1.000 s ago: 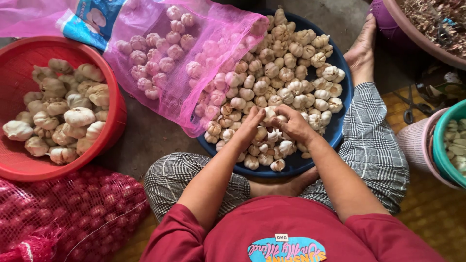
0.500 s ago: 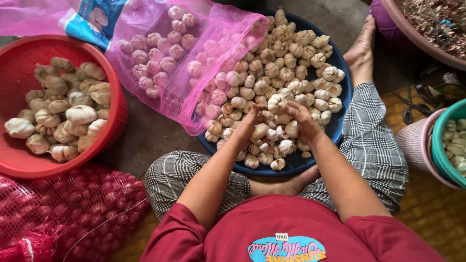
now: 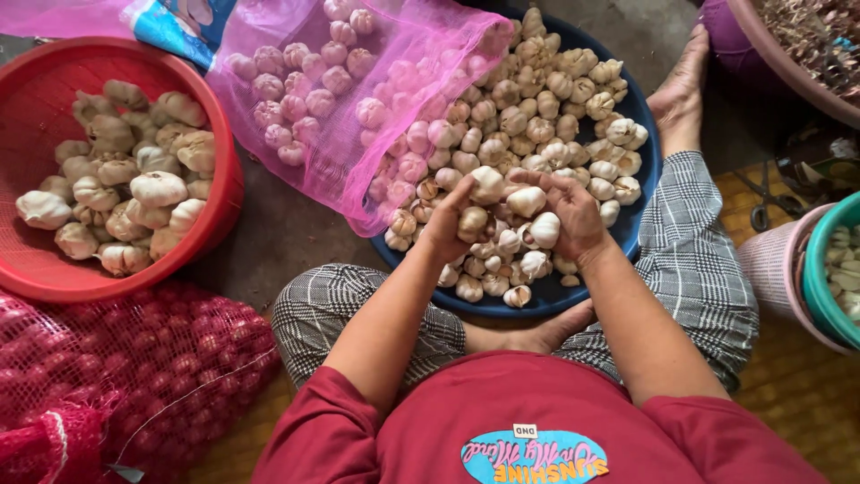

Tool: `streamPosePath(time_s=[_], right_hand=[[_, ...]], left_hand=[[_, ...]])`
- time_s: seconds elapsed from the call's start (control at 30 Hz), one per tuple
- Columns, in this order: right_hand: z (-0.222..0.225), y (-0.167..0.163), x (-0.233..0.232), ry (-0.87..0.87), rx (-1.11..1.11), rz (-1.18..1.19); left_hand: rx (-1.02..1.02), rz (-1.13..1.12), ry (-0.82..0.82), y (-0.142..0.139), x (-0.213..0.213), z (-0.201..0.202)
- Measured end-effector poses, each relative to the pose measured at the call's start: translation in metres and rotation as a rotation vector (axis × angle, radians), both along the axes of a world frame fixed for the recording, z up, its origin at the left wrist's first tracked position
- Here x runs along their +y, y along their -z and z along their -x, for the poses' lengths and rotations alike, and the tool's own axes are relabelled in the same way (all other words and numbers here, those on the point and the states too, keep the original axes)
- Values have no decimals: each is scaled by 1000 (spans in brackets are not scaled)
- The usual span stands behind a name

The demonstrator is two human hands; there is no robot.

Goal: The person sits on the floor and pours garlic bulbs from a pink mesh bag onto a blue tray. They trim the dry root ends off the garlic bulbs with scissors and place the trimmed bulbs into a red basket, continuing bag by bag.

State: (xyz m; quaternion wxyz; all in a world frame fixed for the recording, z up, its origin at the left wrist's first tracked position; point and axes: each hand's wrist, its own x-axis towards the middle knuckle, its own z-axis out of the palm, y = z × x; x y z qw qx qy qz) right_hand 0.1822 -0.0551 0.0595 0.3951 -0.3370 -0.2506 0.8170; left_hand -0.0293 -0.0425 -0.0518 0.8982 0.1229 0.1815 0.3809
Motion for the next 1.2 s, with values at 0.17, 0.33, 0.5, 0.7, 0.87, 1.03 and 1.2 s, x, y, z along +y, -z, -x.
streamPosePath(time_s=[0.17,0.33,0.5,0.7,0.87,1.03,1.2], right_hand=[[-8,18,1,-25,98,-57],[-11,34,7,121,-137,38],[-13,35,10,-36,-116,-77],[11,40,9,-9,-149,-19],[53,51,4,-70,-17,21],[60,64,-9,64,90,78],[68,52,15,-49,201,120]], left_hand=[[-12,76,-85,7,1,7],[-107,77,-283,-10,5,27],[-283,-181,-918,-57,20,150],[99,-264,-1137,-68,22,167],[1004,-642,-699,-45,13,7],[1511,-1176,-833,-71,-21,-38],[1992,-919,-630,-78,6,76]])
